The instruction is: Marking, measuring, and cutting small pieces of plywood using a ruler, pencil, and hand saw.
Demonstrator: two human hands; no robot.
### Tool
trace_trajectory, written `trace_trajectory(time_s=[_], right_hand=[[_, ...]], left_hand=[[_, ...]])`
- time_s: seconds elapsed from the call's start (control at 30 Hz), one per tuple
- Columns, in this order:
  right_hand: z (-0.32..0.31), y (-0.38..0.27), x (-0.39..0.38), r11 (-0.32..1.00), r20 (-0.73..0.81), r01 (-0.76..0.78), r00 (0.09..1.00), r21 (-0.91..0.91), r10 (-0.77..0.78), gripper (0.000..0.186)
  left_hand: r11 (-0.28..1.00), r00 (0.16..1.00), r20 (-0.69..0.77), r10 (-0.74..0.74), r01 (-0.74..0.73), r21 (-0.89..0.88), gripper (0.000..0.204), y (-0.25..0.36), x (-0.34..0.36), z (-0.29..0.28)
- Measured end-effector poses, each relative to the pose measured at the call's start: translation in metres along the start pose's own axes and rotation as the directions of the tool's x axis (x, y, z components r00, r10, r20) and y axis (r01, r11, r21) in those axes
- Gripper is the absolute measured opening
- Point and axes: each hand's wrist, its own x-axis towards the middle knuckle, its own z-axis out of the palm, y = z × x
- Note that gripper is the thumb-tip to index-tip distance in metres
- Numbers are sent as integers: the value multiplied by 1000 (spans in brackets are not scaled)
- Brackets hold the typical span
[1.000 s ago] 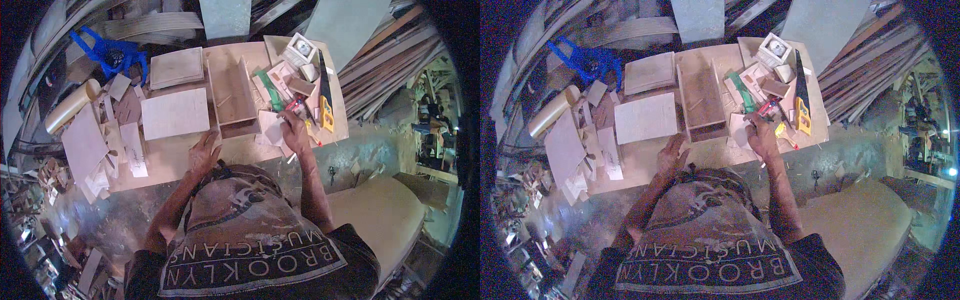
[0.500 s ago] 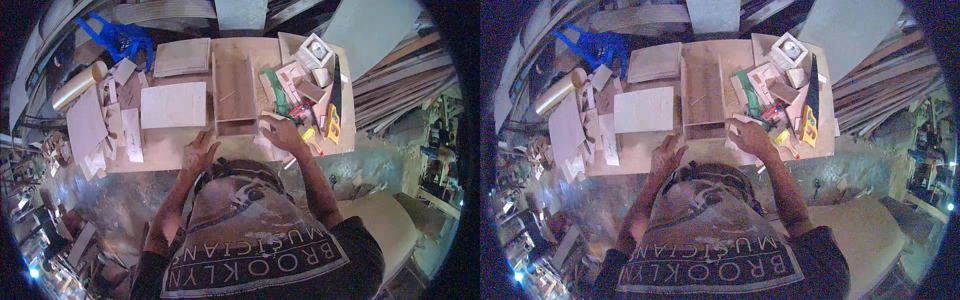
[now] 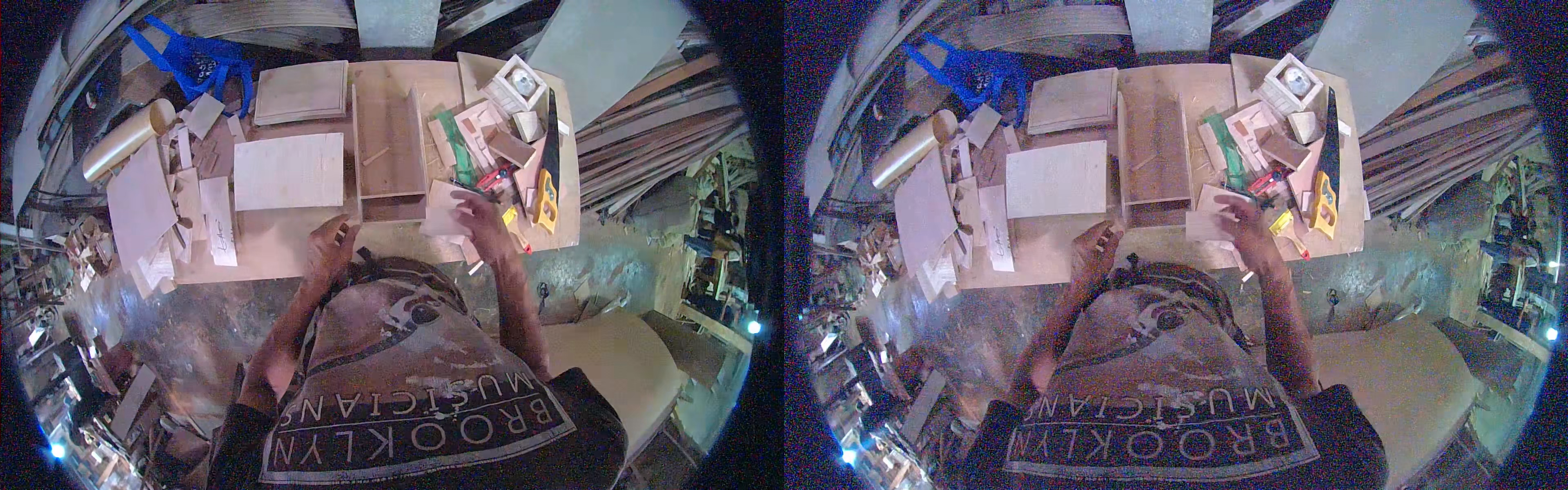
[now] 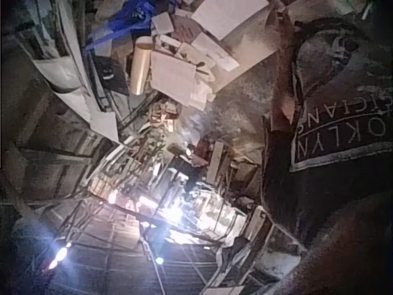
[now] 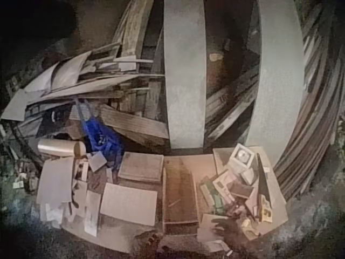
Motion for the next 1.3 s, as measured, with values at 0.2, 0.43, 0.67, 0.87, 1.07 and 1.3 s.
trace_trajectory(time_s=[0.2,0.43,0.67,0.87,1.07,1.3], right_hand=[[47,9,-25,999,43,29,999,30,-30,21],[15,31,-9,994,1,100,995,-49,-100,23],[17,-18,-16,991,-121,-127,985,-35,122,40],[9,20,3,992,-294,97,949,-76,-115,40],[32,-17,-4,957,-268,291,922,6,-278,46],[-60,27,81,667,-200,107,909,-737,-367,52]], left_hand=[[947,980,118,-160,186,-263,42,-39,7,21],[771,937,256,-236,341,-538,59,-57,23,42],[814,954,250,-167,276,-511,75,-58,15,37],[907,981,185,-61,131,-401,84,-65,6,40],[980,990,139,-19,46,-194,78,-72,2,35],[982,925,344,-163,185,-31,46,-66,-8,6]])
